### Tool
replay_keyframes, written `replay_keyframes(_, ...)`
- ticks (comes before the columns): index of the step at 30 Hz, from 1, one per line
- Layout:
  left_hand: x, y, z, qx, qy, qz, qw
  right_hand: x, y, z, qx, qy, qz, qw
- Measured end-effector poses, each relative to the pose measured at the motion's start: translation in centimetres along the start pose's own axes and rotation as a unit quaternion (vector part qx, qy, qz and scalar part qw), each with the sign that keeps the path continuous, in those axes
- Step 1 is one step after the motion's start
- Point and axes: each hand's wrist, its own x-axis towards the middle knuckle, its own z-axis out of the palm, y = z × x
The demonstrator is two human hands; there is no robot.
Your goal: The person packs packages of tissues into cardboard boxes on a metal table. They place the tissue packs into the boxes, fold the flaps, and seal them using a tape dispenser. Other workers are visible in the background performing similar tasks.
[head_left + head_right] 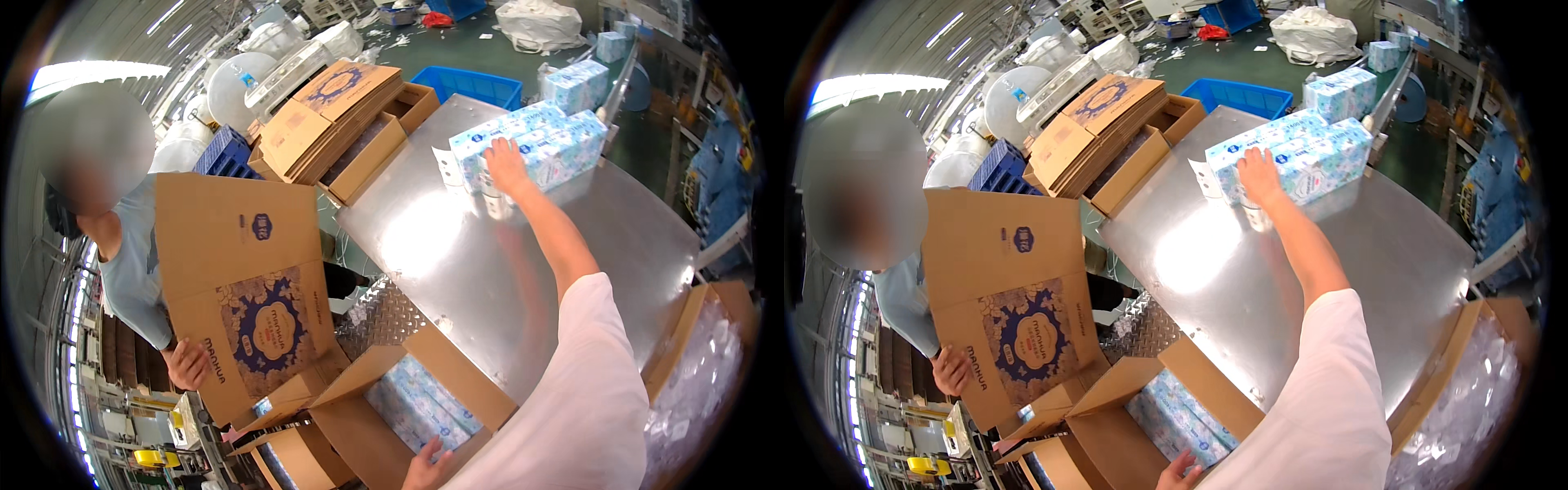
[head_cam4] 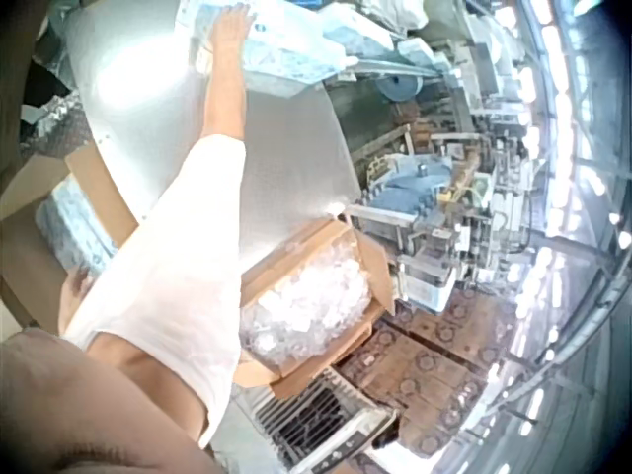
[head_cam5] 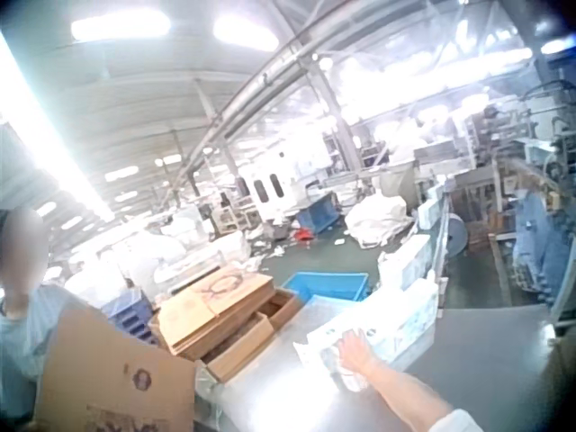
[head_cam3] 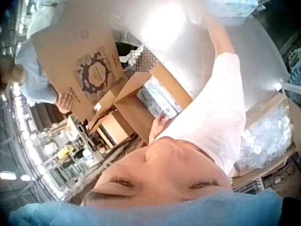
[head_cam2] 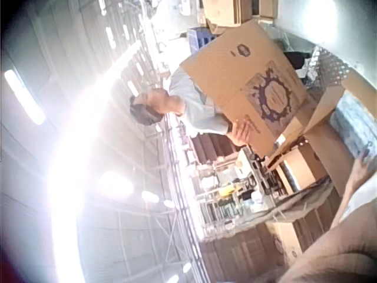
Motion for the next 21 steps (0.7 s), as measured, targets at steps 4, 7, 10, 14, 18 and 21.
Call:
replay_keyframes(4,3.3,1.3,0.9,0.035,-0.015,-0.008,0.999,0.5,2.0,3.2,-0.016,-0.065,-0.078,0.995)
replay_keyframes(7,6.2,2.7,1.9,0.211,0.06,0.165,0.962,0.3,-2.1,-1.9,0.184,-0.27,-0.191,0.926)
replay_keyframes(10,10.8,9.4,2.6,0.276,0.08,0.261,0.922,1.4,-1.3,-3.8,0.453,-0.299,-0.119,0.831)
replay_keyframes(14,14.6,21.4,7.2,0.397,0.204,0.461,0.767,7.5,0.1,2.1,0.155,-0.197,-0.105,0.962)
replay_keyframes(18,17.8,29.6,11.6,0.475,0.278,0.434,0.714,9.7,-3.4,4.3,0.145,-0.302,-0.154,0.929)
replay_keyframes(21,20.2,27.4,10.2,0.448,0.205,0.476,0.729,6.6,-8.8,1.8,0.286,-0.342,-0.344,0.826)
